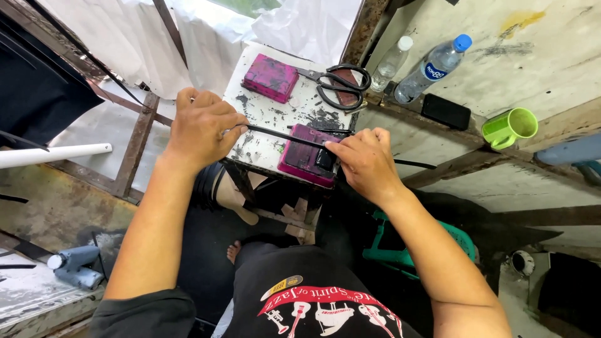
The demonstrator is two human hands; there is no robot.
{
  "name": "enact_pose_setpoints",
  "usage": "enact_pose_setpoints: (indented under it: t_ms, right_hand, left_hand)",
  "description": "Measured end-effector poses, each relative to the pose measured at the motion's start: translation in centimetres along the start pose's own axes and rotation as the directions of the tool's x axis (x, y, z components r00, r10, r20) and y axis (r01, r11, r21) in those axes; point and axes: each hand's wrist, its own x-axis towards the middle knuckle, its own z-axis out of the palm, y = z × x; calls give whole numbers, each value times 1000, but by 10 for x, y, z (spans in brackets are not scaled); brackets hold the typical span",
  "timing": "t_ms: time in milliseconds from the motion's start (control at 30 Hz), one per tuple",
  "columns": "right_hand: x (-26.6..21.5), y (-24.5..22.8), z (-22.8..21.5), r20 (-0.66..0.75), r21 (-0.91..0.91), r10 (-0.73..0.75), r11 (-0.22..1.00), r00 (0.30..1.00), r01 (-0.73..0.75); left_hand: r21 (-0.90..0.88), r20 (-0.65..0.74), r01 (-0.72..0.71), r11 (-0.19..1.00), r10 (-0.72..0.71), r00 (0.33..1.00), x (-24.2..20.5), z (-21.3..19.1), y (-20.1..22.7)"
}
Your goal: Retrieving a strap from a rack and pulling it through a manual applicator to apply flux or coating to its surface.
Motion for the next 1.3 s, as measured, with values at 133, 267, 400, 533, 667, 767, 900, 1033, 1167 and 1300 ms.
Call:
enact_pose_setpoints:
  t_ms: [133, 267, 400, 533, 667, 767, 900, 1033, 1167, 1300]
  right_hand:
    - [-6, -1, -4, 14, -49, 31, 998, 999, -30]
    - [-16, 1, -12, 23, -106, 49, 993, 999, -46]
    - [-26, 1, -21, 32, -104, 95, 990, 995, -91]
    - [-40, 2, -32, 34, -139, 149, 980, 988, -143]
    - [-51, 4, -46, 27, -169, 189, 969, 982, -182]
    - [-61, 5, -56, 22, -194, 208, 961, 978, -200]
    - [-77, 12, -65, 18, -218, 224, 952, 974, -214]
    - [-93, 17, -71, 8, -214, 255, 945, 967, -247]
    - [-99, 18, -80, 15, -214, 321, 926, 947, -311]
    - [-107, 23, -81, 1, -210, 340, 920, 941, -332]
  left_hand:
    - [6, -9, -48, 999, 48, 999, 7, 4, 4]
    - [-9, -9, -98, 995, 98, 995, 10, 16, 9]
    - [-7, -15, -110, 994, 110, 994, 17, 24, 18]
    - [-56, -1, -132, 990, 132, 991, 23, 36, 29]
    - [-75, -6, -181, 981, 181, 984, 35, 36, 45]
    - [-86, -7, -207, 975, 207, 978, 42, 40, 58]
    - [-144, 1, -235, 961, 238, 971, 53, 41, 73]
    - [-200, -26, -280, 939, 280, 960, 61, 40, 86]
    - [-248, -20, -289, 925, 294, 956, 64, 53, 92]
    - [-255, -14, -300, 919, 306, 952, 69, 52, 102]
